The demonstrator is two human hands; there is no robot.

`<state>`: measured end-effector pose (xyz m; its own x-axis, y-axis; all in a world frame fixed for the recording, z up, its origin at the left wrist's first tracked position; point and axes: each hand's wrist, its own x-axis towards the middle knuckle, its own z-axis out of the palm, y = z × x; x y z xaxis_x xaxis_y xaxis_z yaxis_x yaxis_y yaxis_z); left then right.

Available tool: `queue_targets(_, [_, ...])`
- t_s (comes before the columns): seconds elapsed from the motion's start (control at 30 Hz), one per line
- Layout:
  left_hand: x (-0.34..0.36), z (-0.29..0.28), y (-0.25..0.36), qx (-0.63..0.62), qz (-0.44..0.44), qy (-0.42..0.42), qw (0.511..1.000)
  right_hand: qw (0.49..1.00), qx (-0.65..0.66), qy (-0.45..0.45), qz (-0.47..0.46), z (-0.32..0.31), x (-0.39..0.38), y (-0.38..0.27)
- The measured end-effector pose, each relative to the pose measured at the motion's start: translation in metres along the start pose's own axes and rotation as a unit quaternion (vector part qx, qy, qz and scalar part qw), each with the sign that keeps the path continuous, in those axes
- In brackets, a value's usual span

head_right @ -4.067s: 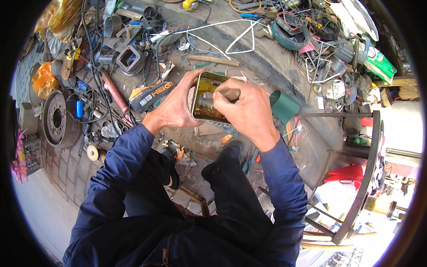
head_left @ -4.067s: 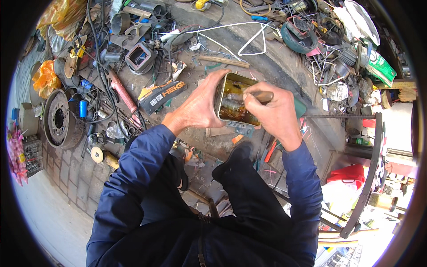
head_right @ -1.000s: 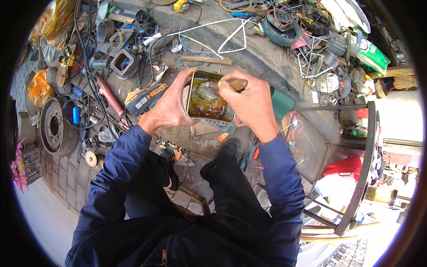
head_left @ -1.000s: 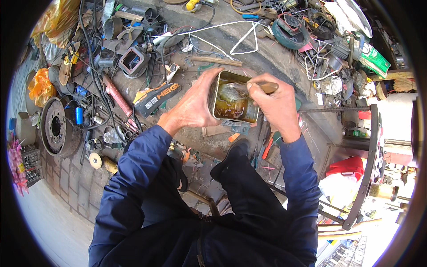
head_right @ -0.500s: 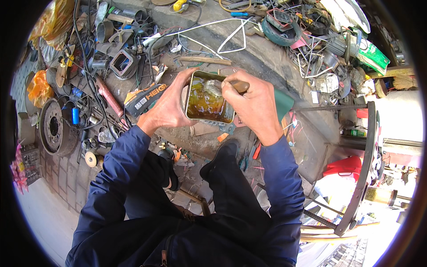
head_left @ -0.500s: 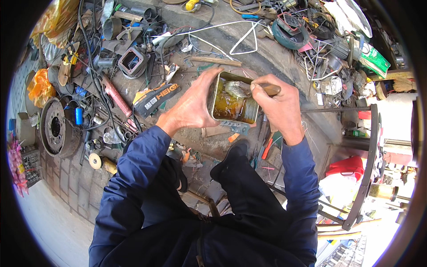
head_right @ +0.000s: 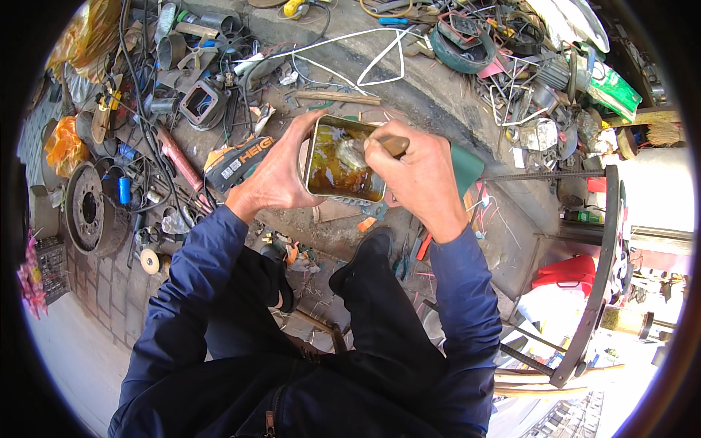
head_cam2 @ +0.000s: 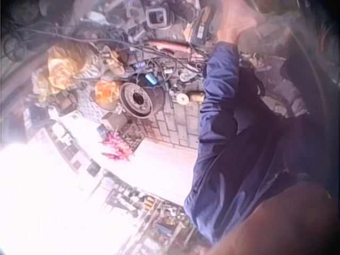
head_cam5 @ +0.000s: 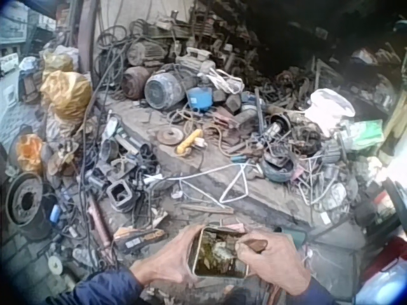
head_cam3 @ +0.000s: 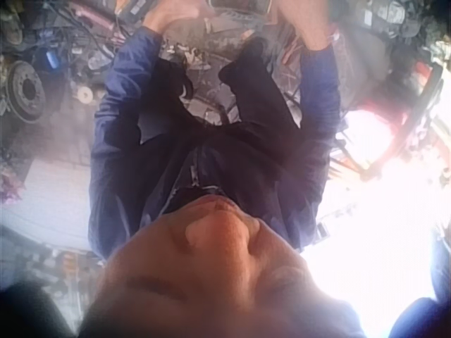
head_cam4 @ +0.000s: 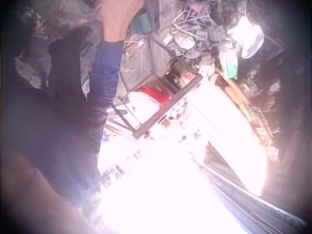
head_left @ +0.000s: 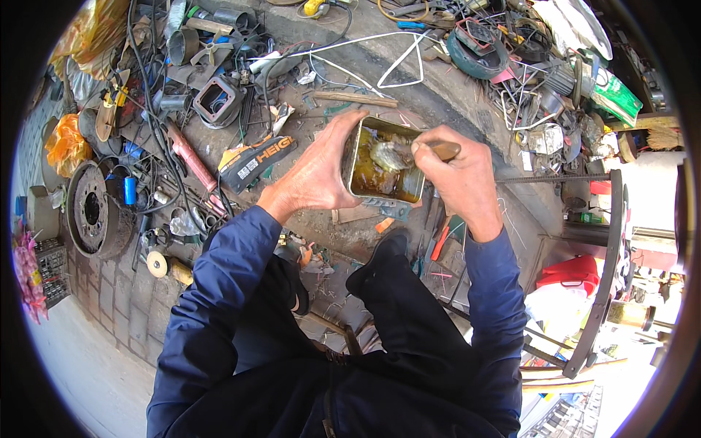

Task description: The person picks up a small metal tin, opens it, and walks through a cluttered workshop. They sit on the floor, open a cylindrical container, and transfer some of its contents into the tin. They then stand, return to a workbench, and use a brush to stir the contents of the tin.

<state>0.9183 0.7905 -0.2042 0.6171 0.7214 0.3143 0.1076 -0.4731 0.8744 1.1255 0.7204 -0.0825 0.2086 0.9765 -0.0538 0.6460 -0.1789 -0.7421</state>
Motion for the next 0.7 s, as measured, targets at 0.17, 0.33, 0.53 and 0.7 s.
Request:
queue_targets(0.17, [-0.001,0.001,0.0,0.023,0.013,-0.001,1.0,0.99,-0.056,-0.124,-0.047,0.007,-0.002,0.003])
queue_targets(0.33, [0.0,0.001,-0.001,-0.025,-0.011,-0.003,1.0,0.993,0.105,-0.031,-0.033,0.011,0.002,0.007])
queue_targets(0.53, [0.001,0.002,-0.004,-0.005,-0.005,-0.005,1.0,0.995,-0.056,-0.071,0.034,0.003,-0.003,0.008])
queue_targets(0.7, [-0.001,0.005,-0.004,0.006,-0.004,-0.006,1.0,0.985,0.129,-0.088,-0.08,0.014,0.0,0.01])
